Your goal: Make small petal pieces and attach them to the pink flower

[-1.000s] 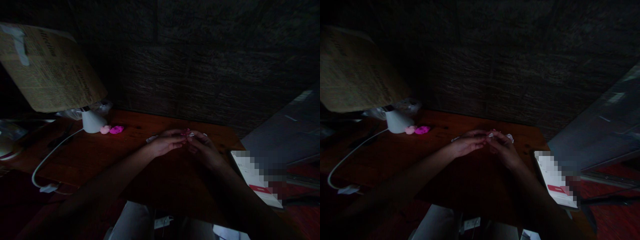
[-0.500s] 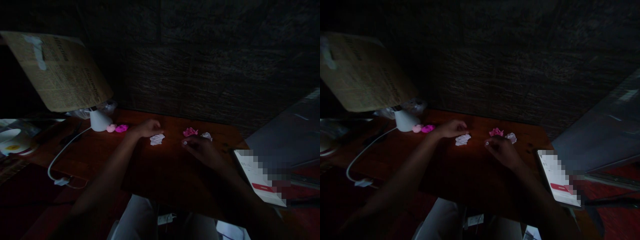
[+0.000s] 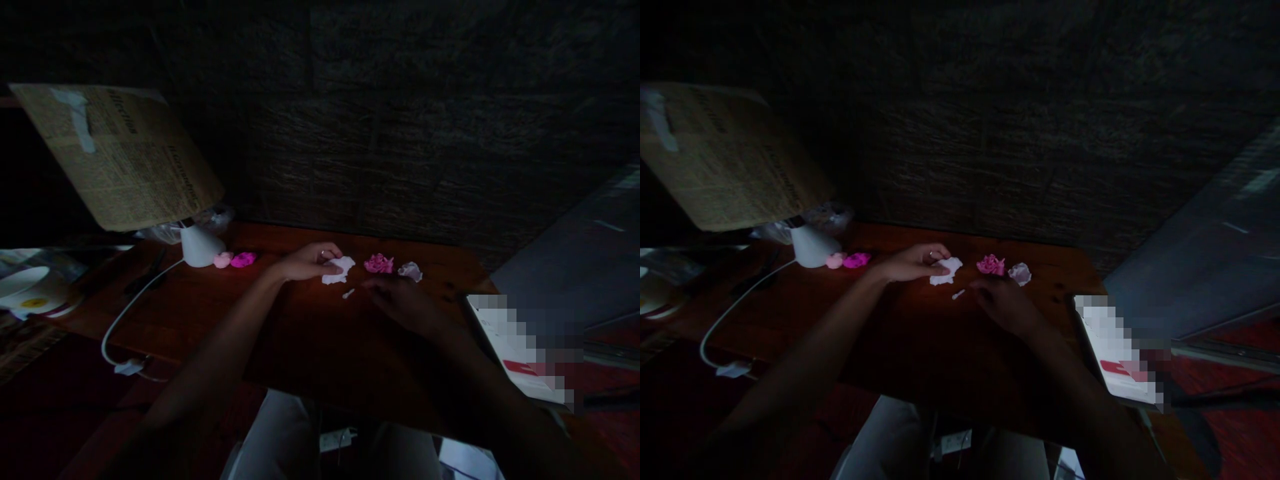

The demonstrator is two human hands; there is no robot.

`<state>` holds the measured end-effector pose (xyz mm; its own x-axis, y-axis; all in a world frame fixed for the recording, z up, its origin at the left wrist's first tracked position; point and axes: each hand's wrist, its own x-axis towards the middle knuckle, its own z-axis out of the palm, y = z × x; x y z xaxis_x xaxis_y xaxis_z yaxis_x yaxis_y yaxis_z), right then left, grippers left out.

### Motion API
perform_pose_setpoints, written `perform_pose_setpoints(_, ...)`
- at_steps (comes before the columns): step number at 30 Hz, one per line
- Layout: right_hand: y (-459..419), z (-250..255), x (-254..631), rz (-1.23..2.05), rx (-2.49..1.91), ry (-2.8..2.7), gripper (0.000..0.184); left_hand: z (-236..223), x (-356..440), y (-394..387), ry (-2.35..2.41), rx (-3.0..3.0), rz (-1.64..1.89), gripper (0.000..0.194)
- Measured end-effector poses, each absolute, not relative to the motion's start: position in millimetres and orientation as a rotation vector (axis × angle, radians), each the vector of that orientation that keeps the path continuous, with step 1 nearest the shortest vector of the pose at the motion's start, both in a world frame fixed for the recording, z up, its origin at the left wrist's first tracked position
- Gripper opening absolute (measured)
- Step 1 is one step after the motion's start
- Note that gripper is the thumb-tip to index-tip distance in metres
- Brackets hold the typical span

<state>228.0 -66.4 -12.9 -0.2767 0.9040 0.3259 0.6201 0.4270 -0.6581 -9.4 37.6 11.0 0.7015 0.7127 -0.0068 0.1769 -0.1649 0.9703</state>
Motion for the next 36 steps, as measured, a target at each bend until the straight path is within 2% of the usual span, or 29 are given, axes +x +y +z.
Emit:
perform_pose_setpoints(2, -67.7, -8.7, 226.0, 0.608, -1.308, -1.813, 0.019, 12.3, -4.7, 33.1, 0.679, 1.673, 0.547, 0.038)
perform_pose_setpoints(9, -68.9, -3.1, 217.6, 1.012, -1.323, -1.354, 0.035, 10.2, 6.6, 23.5, 0.564, 1.668, 0.575, 0.032)
perform_pose_setpoints(18, -69.0, -4.5, 212.4, 1.097, -1.350, -1.349, 0.045, 5.8, 12.0, 23.3, 0.529, 1.671, 0.640, 0.031)
perform_pose_setpoints(24, -72.2, 3.2, 208.9, 1.114, -1.365, -1.501, 0.041, 3.9, 14.0, 23.5, 0.588, 1.657, 0.664, 0.034)
perform_pose_setpoints(36, -70.5, 2.2, 209.9, 1.187, -1.323, -1.439, 0.037, 5.3, 16.3, 22.3, 0.577, 1.632, 0.745, 0.036)
